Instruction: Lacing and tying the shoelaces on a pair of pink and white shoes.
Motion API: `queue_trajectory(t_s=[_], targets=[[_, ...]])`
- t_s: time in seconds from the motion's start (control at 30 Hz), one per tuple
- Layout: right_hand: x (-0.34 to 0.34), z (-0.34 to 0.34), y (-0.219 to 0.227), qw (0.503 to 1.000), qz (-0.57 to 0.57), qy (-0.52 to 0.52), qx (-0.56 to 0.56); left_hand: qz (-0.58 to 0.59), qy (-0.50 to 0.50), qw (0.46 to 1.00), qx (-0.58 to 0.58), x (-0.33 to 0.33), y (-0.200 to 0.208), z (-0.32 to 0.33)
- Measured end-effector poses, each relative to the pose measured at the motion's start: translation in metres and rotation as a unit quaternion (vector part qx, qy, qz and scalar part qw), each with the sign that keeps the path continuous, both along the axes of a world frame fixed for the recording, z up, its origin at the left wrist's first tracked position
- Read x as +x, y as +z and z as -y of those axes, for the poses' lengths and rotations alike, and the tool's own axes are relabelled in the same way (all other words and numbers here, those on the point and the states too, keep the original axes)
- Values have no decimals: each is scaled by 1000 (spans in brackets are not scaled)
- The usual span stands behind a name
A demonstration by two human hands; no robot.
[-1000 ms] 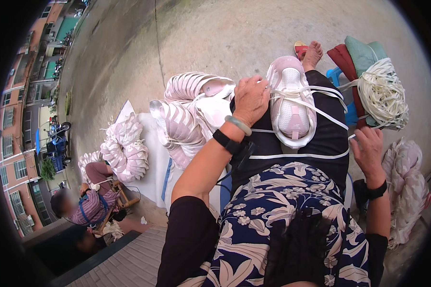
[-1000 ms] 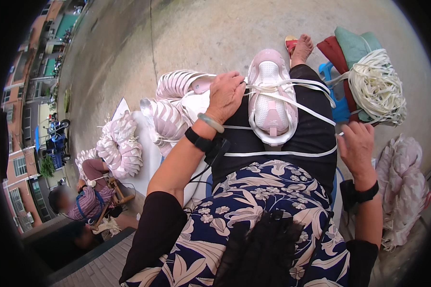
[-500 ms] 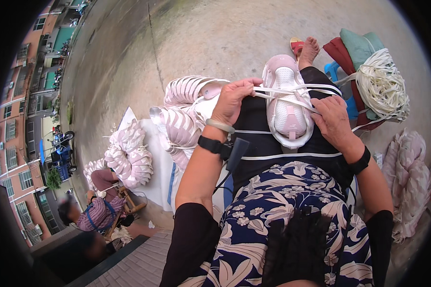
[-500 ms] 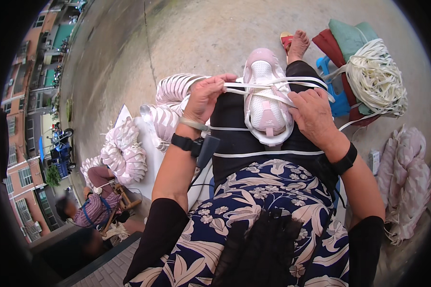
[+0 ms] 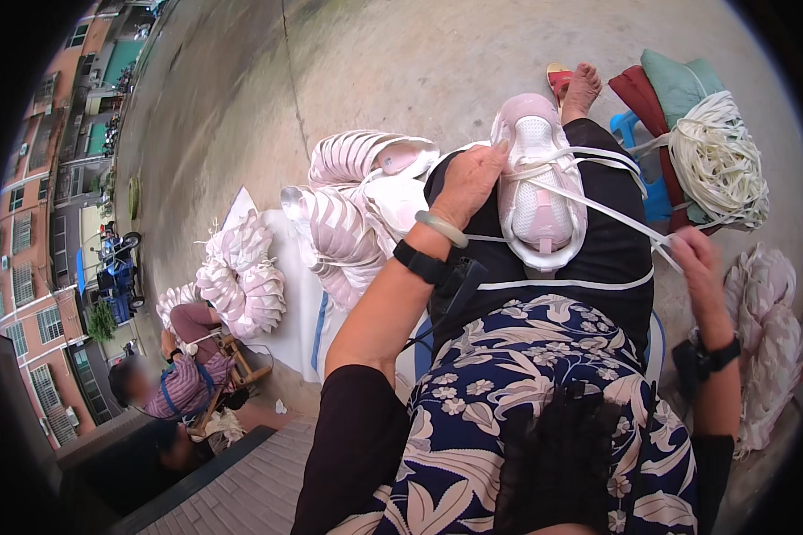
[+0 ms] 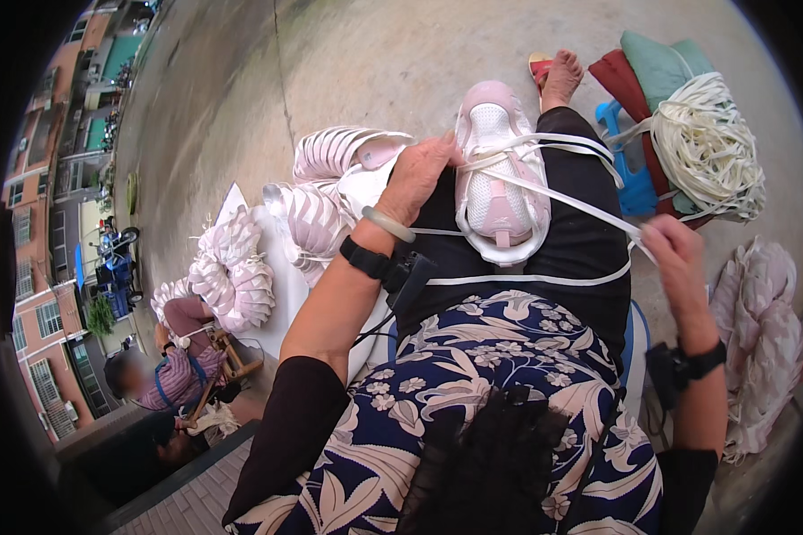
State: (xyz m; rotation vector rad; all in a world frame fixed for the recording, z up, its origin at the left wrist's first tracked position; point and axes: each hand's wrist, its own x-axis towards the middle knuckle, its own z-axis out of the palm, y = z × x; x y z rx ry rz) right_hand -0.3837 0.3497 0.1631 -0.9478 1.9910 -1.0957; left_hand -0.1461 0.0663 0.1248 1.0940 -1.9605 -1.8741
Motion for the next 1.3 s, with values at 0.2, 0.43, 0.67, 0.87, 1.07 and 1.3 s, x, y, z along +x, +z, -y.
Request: queue_trajectory(t_s=[0.2,0.43,0.67,0.87,1.07,1.3], targets=[[-20,-50,-20,995,-30,-61,69,38,23,990,-136,-9,-3,-11],[27,39,-10,973,-194,77,-103,16,16,939,-343,-14,17,-31],[73,126,-6,931,-317,119,-140,-17,-25,867,-497,-38,14,-46],[78,128,-23,940,-300,127,-103,12,-25,868,-496,-40,9,-51],[72,129,-41,972,-185,98,-105,11,-40,854,-519,-43,7,-55],[73,131,-42,981,-140,81,-102,16,-50,825,-562,-49,13,-58]])
